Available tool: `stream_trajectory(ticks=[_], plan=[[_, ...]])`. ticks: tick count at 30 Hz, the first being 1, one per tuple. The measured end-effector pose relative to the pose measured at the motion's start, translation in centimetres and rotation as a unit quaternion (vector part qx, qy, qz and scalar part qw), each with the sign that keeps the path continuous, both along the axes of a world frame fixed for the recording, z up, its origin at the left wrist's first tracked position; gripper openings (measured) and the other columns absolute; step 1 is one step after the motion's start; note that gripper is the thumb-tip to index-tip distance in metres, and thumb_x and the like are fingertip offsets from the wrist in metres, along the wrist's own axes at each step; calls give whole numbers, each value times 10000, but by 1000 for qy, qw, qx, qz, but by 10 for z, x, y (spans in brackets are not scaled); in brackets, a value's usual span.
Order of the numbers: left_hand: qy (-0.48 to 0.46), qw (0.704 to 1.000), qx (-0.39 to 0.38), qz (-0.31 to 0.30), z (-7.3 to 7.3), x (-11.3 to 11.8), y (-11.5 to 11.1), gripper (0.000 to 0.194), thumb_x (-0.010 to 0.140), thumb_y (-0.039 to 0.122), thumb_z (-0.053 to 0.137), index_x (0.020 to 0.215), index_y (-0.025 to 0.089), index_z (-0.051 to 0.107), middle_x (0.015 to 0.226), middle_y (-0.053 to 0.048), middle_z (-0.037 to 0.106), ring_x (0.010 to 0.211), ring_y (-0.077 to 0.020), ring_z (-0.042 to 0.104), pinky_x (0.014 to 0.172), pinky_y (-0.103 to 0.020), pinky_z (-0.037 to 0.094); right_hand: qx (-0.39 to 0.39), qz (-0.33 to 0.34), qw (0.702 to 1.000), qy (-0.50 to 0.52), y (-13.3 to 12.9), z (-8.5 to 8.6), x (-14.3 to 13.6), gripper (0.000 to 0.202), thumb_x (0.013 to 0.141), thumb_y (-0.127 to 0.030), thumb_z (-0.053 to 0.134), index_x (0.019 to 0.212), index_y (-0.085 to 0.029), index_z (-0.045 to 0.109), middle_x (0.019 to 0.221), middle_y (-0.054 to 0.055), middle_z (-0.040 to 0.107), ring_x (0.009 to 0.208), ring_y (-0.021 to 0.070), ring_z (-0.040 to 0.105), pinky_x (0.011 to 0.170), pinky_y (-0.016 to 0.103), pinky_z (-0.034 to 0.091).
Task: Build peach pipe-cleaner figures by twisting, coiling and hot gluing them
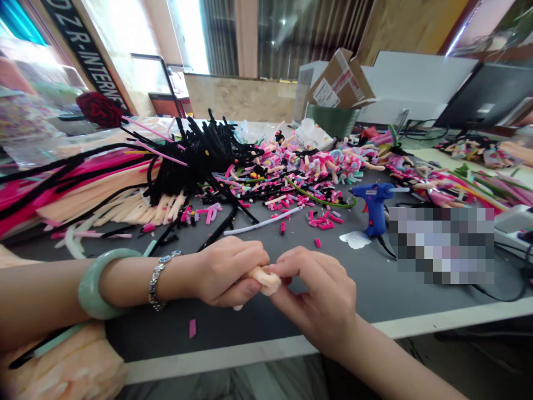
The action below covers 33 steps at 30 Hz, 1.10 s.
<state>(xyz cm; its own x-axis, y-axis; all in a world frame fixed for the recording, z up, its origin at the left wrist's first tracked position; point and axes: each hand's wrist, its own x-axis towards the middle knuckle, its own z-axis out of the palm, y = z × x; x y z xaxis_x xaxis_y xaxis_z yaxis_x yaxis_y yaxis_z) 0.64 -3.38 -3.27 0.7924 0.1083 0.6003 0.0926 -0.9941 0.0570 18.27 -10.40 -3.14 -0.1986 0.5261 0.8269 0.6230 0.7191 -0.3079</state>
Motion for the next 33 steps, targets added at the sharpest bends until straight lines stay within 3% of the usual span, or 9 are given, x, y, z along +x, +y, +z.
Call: stream_trajectory(ticks=[9, 16, 22, 33], plan=[[-1, 1000, -16, -12, 0, 1, 0, 346, 959, 375, 233, 823, 159, 466, 656, -14, 543, 524, -128, 499, 439, -262, 354, 6, 16, 1000, -6, -1, 3, 0, 98, 757, -147, 679, 770, -188, 592, 624, -2, 674, 530, 98, 638, 504, 188, 506], [-10, 999, -27, -24, -1, 1, 0, 348, 956, 394, 225, 834, 170, 463, 647, -7, 542, 507, -119, 476, 442, -253, 353, 40, 62, 996, -43, -3, 7, 2, 191, 746, -70, 646, 880, -192, 586, 719, 15, 689, 607, 107, 658, 564, 205, 536], [-21, 999, -27, -29, -1, 1, 1, 360, 959, 403, 222, 835, 169, 465, 644, -6, 540, 508, -117, 474, 442, -254, 350, 84, 56, 993, -64, -3, 9, 3, 222, 724, -11, 616, 890, -158, 605, 718, 26, 679, 637, 112, 657, 587, 202, 530], [9, 999, -50, -18, -1, -1, 2, 334, 960, 394, 243, 842, 166, 455, 670, -14, 545, 549, -128, 503, 465, -258, 363, 36, 11, 999, -37, -2, 11, 0, 147, 744, -72, 636, 776, -210, 599, 633, -14, 688, 538, 96, 649, 561, 186, 525]])
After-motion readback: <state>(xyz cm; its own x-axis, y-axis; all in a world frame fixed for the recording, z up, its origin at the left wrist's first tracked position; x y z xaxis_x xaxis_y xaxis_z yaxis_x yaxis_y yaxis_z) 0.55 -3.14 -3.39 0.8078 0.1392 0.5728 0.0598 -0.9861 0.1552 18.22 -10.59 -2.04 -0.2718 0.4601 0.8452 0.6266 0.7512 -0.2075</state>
